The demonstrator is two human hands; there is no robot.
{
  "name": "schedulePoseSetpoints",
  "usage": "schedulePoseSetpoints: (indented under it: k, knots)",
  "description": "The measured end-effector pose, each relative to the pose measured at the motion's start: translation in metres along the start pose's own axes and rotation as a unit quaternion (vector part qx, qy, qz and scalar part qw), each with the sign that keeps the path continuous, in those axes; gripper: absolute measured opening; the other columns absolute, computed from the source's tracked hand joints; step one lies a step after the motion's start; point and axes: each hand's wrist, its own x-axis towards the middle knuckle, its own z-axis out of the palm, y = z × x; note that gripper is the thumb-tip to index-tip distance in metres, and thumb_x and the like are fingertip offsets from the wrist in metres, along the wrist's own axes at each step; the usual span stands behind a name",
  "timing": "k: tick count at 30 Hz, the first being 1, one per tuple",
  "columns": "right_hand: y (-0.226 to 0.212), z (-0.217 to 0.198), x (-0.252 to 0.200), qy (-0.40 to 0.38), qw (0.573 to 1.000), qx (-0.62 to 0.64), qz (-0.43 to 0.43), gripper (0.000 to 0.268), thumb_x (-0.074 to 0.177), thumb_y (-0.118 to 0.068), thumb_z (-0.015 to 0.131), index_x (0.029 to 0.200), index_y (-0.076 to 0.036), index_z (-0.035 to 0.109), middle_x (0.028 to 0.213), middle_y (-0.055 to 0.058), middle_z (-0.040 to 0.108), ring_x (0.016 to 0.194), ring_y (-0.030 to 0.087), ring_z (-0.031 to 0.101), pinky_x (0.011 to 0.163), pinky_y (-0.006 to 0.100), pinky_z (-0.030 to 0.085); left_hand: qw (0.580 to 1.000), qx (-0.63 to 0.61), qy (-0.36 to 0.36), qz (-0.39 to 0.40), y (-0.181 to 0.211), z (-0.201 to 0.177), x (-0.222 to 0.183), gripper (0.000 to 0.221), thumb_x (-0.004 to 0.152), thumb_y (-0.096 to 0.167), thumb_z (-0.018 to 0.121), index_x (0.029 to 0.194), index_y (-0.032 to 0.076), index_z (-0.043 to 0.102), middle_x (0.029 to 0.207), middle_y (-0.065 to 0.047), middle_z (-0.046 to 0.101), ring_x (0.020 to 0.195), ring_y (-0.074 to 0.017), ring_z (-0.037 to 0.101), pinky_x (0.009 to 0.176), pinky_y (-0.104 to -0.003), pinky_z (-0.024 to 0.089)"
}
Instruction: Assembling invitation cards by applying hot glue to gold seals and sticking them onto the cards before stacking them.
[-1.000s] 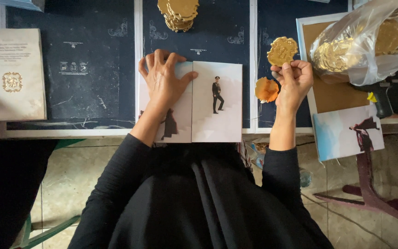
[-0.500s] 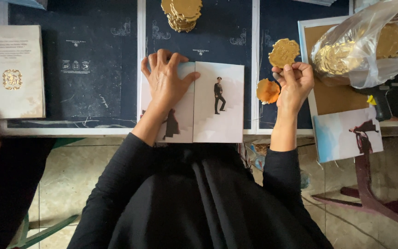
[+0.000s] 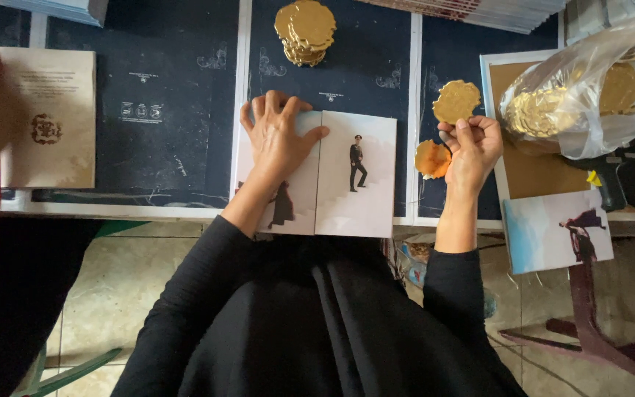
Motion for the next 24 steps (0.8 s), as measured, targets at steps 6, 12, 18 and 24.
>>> schedulePoseSetpoints:
  k: [6,12,18,24]
  knots:
    - [0.002,-0.003,0.001,-0.002,1.000,0.005,0.001,0.013,0.090,0.004,0.055,0.093,-0.007,0.049,0.082,0.008,0.053,0.075,0.031,0.072,0.070,0.036,0.065,1.000,0.005,-0.015,-0.002,0.003,-0.001,0.000,0.040,0.067,0.032,0.083,0.096,0.017,0.059,0.102,-0.006,0.042,0.110,-0.0305,0.036,0.100,-0.062,0.009]
    - [0.001,-0.004,-0.001,-0.015,1.000,-0.001,-0.006,0.012,0.091,0.003,0.055,0.094,-0.007,0.048,0.084,0.008,0.054,0.076,0.033,0.072,0.070,0.037,0.065,0.998,0.064,0.001,0.013,0.010,0.017,-0.003,0.033,0.071,0.027,0.079,0.095,0.021,0.058,0.103,-0.002,0.040,0.109,-0.0290,0.035,0.099,-0.059,0.018]
    - [0.002,-0.003,-0.001,-0.003,1.000,0.008,0.002,0.013,0.090,0.004,0.055,0.092,-0.007,0.048,0.083,0.008,0.053,0.074,0.030,0.072,0.069,0.034,0.065,0.976,0.164,-0.006,0.144,0.011,0.036,-0.028,0.045,0.076,0.035,0.072,0.113,0.018,0.055,0.114,-0.007,0.043,0.110,-0.0278,0.042,0.093,-0.048,0.037]
    - [0.012,-0.011,0.004,-0.019,1.000,-0.007,-0.008,0.012,0.091,0.001,0.056,0.094,-0.008,0.048,0.086,0.009,0.053,0.074,0.032,0.073,0.068,0.036,0.065,0.960,0.175,-0.201,0.083,0.047,-0.003,-0.061,0.092,0.087,0.070,0.034,0.149,0.003,0.017,0.155,-0.020,0.004,0.142,-0.0347,-0.001,0.107,-0.065,0.003]
